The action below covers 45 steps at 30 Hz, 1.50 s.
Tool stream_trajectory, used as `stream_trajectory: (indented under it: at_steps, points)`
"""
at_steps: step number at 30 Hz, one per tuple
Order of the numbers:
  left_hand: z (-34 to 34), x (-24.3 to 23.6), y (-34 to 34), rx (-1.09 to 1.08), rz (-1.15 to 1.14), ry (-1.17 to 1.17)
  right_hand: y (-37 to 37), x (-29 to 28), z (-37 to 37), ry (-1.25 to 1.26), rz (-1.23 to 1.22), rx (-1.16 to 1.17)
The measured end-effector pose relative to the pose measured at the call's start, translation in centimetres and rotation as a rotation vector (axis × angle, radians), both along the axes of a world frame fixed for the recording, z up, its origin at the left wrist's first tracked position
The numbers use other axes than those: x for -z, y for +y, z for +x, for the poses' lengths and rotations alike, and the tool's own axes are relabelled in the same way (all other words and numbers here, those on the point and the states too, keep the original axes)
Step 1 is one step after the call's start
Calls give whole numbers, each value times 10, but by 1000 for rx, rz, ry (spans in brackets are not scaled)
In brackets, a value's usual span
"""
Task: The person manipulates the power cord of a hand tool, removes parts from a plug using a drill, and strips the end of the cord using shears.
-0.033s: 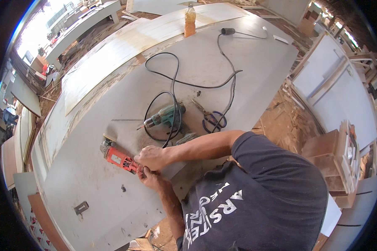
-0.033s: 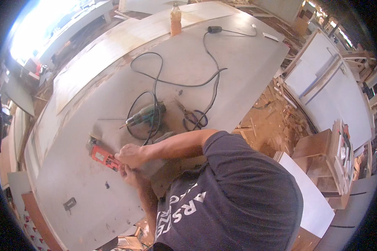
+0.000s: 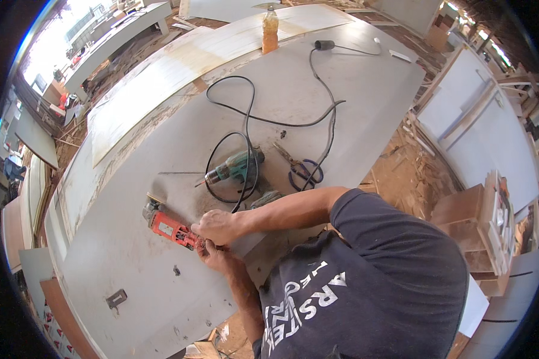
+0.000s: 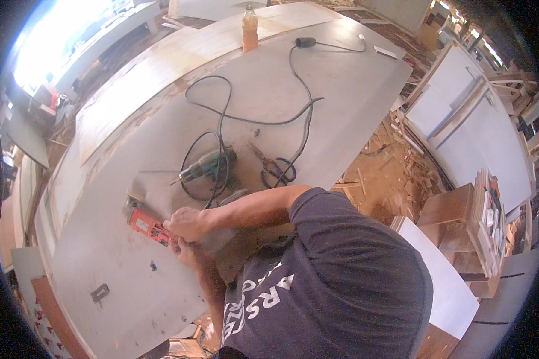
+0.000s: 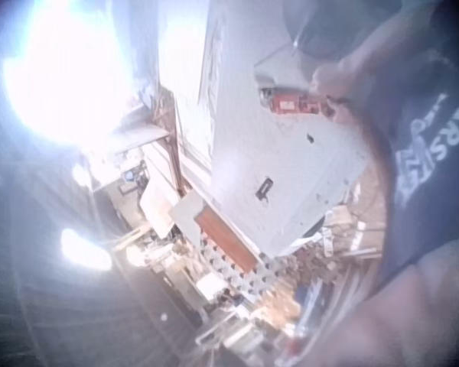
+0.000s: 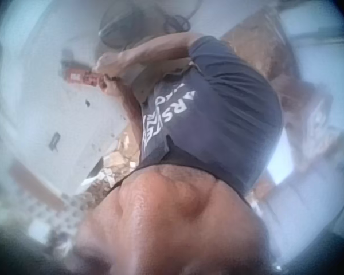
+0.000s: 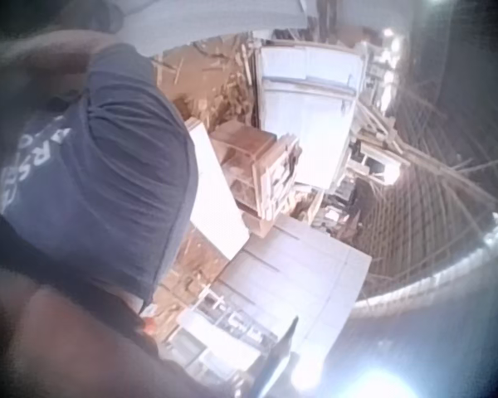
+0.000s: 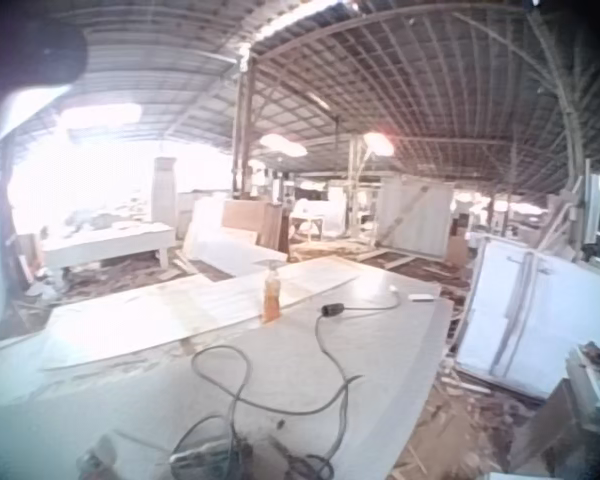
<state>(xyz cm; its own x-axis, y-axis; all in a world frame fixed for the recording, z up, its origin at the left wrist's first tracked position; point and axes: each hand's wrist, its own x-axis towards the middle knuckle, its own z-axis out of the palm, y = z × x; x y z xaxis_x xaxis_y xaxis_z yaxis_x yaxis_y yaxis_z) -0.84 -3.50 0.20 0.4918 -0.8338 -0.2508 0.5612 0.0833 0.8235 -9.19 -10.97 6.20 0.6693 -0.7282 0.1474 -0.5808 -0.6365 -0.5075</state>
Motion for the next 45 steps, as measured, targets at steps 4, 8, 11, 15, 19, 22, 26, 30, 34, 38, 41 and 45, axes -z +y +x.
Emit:
stream_trajectory:
  at_steps: [4, 8, 11, 15, 19, 22, 26, 30, 34, 38, 41, 45]
  points:
    - [2, -3, 3, 13, -9, 49, -1, -2, -9, 27, 3, -70]
    - [8, 0, 2, 23, -31, 102, -6, 10, -7, 154, -148, -170]
    - [11, -4, 3, 31, -22, 132, -7, 4, -9, 223, -263, -238]
    - [14, 0, 4, 76, -23, 129, -9, 14, -8, 213, -418, -243]
    - [14, -1, 5, 71, -13, 125, -12, 17, -10, 103, -359, -242]
    - [13, 0, 4, 60, -38, 129, -10, 6, -5, 182, -137, -161]
    - [10, 1, 5, 70, -65, 105, -13, 13, 6, 175, 76, 22]
    - [6, -13, 9, 57, 12, 107, -24, 29, 8, -33, 186, 154]
    - [16, 5, 9, 94, -36, 96, -15, 10, 1, -52, 325, 191]
    - [14, 10, 7, 84, -82, 97, 7, 11, 6, 88, 113, 176]
    - [5, -6, 5, 63, -47, 114, 13, 5, -1, 115, -44, 72]
    - [15, 14, 3, 73, -141, 103, 6, -13, 4, 165, 165, 146]
